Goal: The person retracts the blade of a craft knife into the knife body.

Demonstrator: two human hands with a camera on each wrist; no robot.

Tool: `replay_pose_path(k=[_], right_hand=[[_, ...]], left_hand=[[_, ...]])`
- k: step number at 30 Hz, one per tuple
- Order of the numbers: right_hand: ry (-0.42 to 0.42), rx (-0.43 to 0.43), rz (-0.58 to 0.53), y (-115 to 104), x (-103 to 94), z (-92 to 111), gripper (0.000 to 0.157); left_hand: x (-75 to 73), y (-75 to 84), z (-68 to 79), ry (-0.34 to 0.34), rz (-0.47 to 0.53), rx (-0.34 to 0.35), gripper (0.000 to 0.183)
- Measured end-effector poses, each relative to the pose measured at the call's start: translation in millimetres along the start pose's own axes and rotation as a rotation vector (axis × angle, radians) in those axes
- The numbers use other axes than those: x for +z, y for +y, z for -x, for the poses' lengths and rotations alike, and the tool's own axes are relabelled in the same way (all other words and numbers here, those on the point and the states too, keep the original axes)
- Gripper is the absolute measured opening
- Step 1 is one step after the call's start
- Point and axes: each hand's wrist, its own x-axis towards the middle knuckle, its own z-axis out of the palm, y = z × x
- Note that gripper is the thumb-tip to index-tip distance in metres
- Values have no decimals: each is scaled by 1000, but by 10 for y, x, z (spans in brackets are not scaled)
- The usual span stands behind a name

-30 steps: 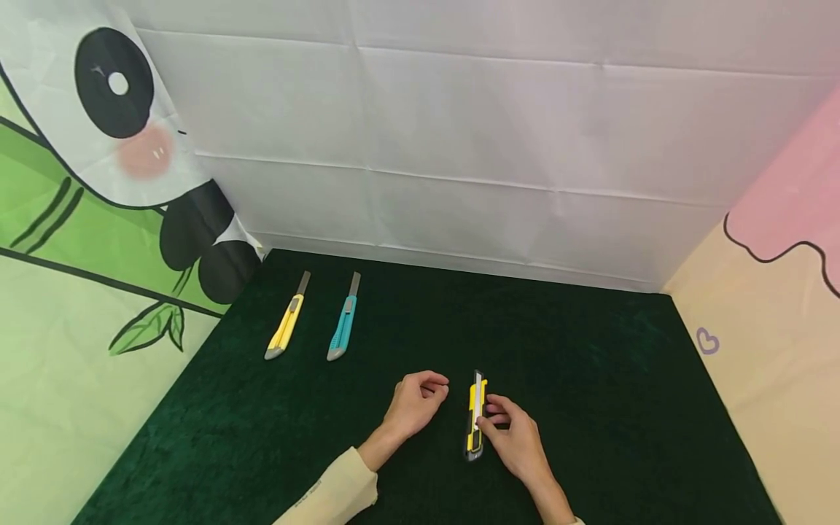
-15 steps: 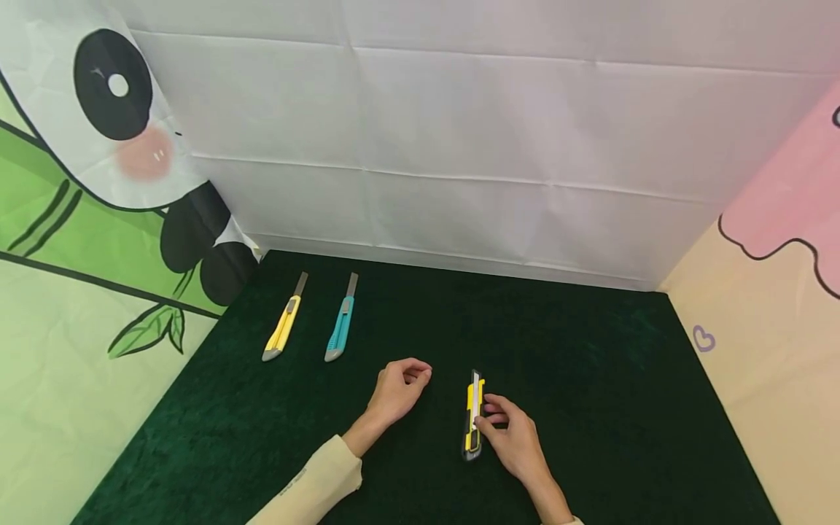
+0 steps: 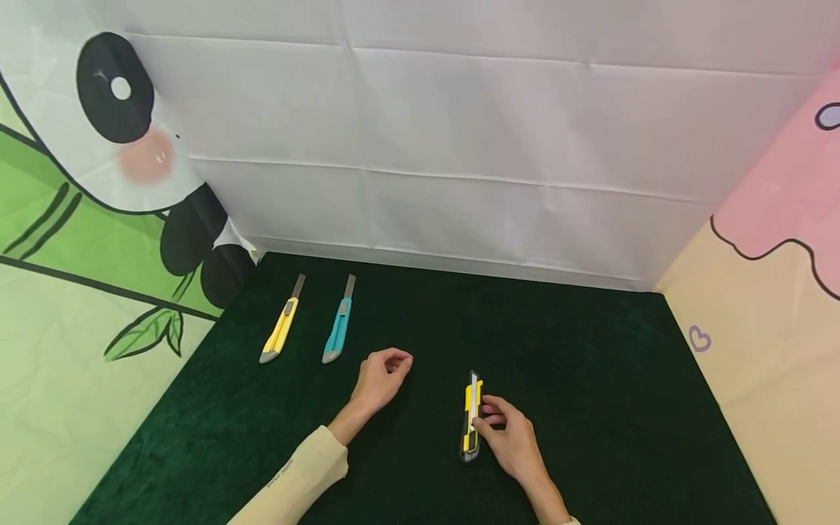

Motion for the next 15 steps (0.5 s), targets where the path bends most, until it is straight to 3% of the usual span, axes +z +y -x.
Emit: replay_pose_path(k=[9,15], right_hand=[[2,-2,0,105,-66,-82,45],[7,-10,-6,209,-81,-122,43]], left_hand=[[-16,-43,-159,33,-38,-17,17],[-61,-95,-254,102,-54,-52,17]])
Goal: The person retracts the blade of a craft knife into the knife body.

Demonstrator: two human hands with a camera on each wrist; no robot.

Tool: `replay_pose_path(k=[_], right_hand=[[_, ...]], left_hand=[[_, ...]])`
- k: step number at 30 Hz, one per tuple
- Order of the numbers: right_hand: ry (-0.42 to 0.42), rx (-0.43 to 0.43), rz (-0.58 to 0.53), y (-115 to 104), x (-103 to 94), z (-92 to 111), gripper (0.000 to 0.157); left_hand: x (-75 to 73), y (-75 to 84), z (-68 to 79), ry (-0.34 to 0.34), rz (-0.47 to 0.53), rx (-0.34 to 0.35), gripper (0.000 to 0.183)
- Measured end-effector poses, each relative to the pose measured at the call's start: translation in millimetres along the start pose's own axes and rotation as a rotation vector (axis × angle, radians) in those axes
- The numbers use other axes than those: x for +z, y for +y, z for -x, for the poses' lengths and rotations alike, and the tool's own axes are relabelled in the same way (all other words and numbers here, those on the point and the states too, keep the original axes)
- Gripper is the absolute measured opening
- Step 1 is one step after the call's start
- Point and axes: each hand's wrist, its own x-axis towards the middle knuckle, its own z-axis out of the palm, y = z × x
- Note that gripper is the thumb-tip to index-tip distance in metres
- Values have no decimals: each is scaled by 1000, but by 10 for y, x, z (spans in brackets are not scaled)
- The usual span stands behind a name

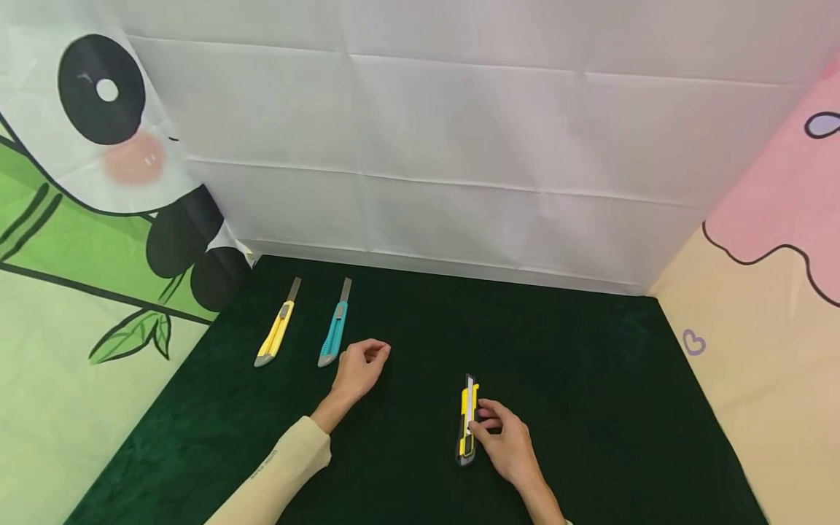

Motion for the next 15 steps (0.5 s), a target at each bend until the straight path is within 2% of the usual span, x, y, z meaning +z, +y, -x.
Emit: replay_pose_path(k=[15], right_hand=[[4,6,17,-43,-111,144,45]], left_hand=[[-102,-38,-101,-11,7,-29,18]])
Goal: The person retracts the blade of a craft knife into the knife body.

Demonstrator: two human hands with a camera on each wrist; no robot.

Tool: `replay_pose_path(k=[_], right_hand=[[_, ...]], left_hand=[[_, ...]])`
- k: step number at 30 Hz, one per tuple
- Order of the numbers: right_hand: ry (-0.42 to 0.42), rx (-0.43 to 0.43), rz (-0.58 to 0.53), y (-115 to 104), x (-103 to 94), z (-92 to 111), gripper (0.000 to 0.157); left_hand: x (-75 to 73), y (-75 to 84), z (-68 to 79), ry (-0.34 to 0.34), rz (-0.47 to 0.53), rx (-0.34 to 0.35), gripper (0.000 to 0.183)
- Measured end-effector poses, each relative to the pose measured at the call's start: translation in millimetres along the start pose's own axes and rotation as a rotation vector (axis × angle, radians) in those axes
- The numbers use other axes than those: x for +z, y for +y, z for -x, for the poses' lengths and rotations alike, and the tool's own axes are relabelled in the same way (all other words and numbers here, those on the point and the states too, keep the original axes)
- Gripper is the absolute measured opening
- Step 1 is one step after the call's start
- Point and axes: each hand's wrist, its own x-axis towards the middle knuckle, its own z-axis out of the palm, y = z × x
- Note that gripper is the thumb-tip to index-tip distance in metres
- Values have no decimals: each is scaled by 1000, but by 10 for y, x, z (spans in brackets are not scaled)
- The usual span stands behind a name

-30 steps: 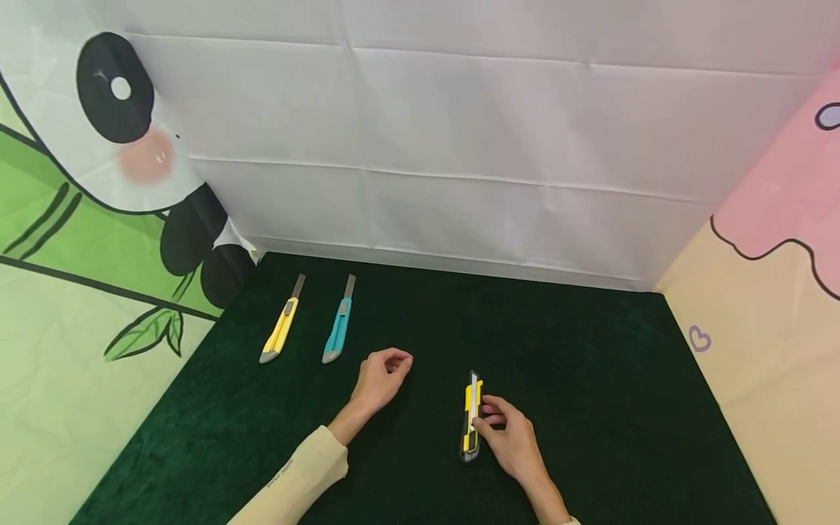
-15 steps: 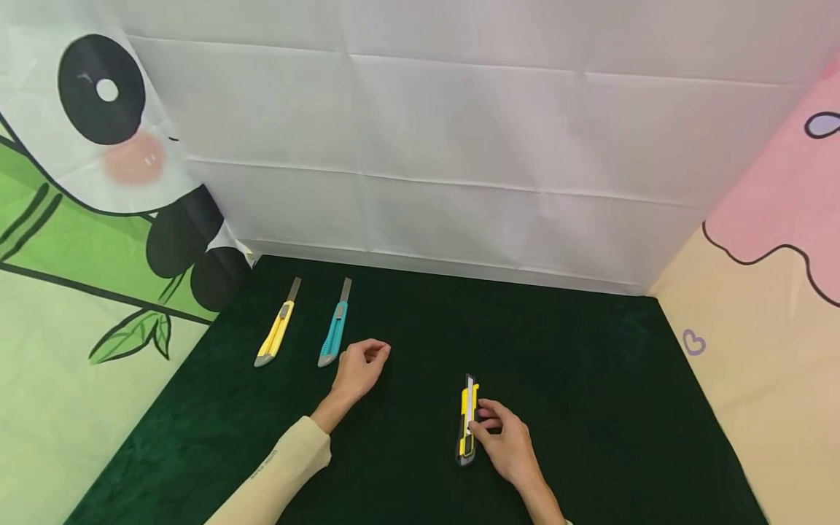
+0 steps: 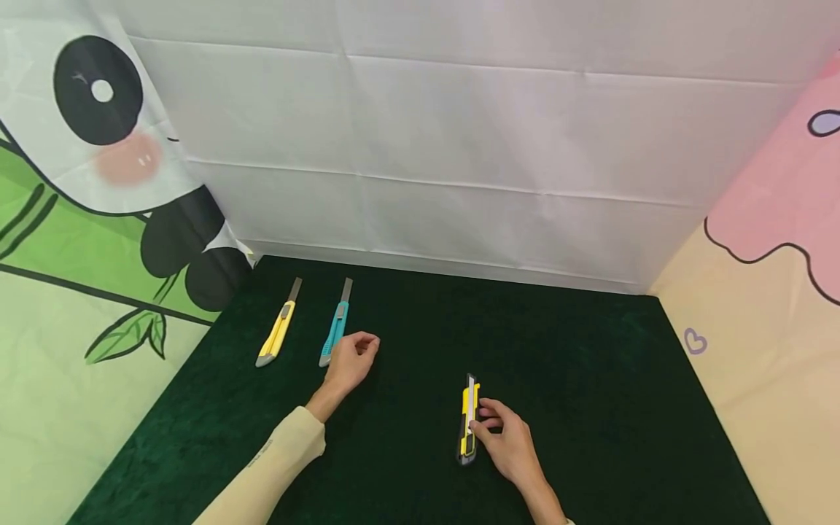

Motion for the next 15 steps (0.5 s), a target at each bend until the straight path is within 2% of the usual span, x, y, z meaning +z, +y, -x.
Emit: replay_pose_path(k=[10,15], right_hand=[[-19,0,-2,36,-57,-69,46],[-22,-7,-10,54,-83,-101,45]], left_hand=[[-66,-5,-144,25,4,-20,21],[-122,-9,-195,81,-21,-51,20]])
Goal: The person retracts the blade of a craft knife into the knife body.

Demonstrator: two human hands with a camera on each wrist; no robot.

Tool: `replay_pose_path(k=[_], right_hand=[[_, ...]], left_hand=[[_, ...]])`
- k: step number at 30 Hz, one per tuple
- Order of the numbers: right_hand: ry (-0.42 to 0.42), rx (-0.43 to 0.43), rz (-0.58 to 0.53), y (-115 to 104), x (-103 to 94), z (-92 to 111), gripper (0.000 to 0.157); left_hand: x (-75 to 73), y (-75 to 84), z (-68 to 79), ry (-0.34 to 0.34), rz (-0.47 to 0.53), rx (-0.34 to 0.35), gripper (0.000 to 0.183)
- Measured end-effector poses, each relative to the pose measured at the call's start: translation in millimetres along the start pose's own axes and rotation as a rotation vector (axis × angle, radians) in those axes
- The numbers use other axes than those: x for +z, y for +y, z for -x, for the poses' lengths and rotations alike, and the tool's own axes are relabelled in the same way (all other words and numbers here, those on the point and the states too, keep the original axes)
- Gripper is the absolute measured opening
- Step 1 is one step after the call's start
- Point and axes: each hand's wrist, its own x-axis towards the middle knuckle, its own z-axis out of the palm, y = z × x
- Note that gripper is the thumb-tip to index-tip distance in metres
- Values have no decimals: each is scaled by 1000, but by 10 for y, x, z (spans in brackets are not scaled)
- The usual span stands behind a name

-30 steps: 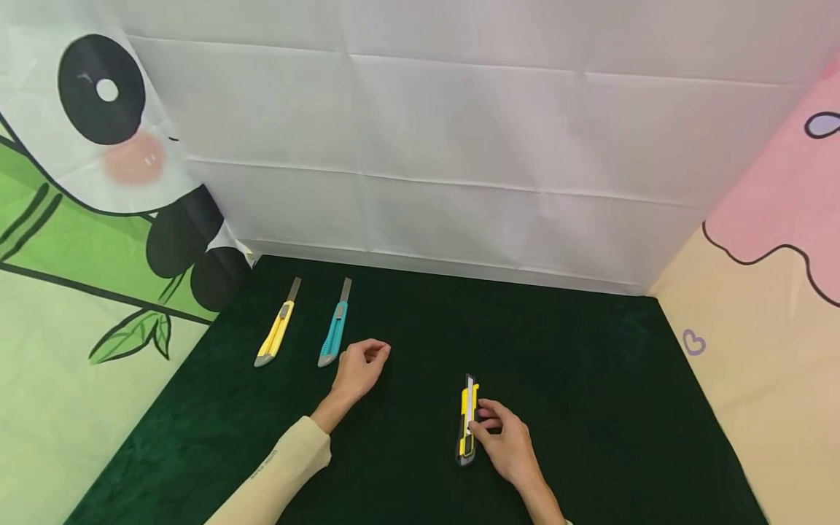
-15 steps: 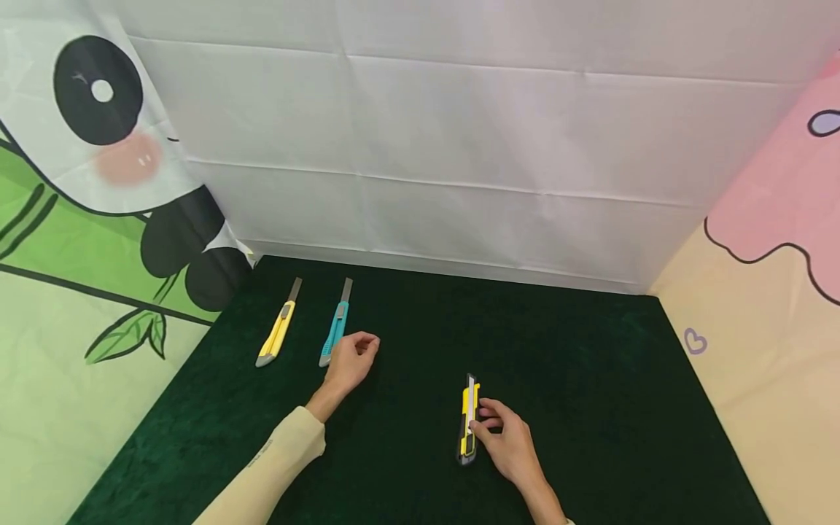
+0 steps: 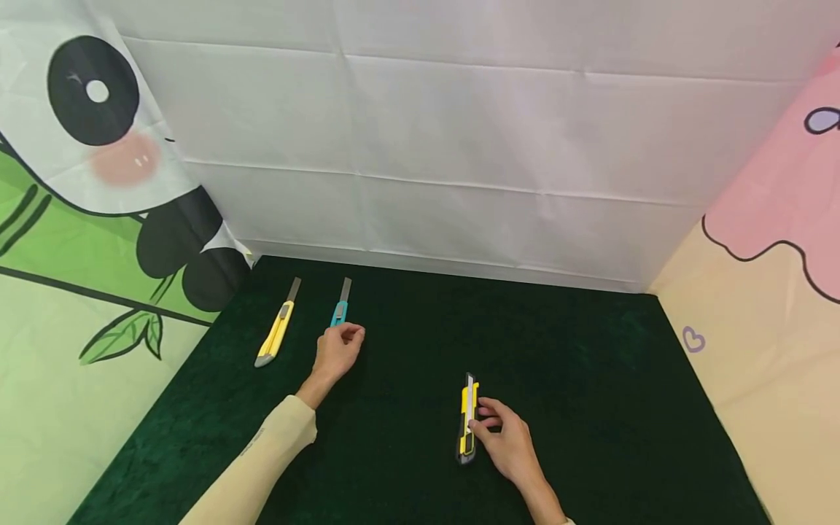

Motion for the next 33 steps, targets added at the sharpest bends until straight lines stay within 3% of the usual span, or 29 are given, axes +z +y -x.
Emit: replay_pose_path(k=[17,33], right_hand=[[12,13,-2,-26,82,100,45],[35,34,-11,-58,197,245,46]], left_hand=[[-244,-189,-153,52,25,-97,25],[-416,-364,-188,73,31,-167,28]])
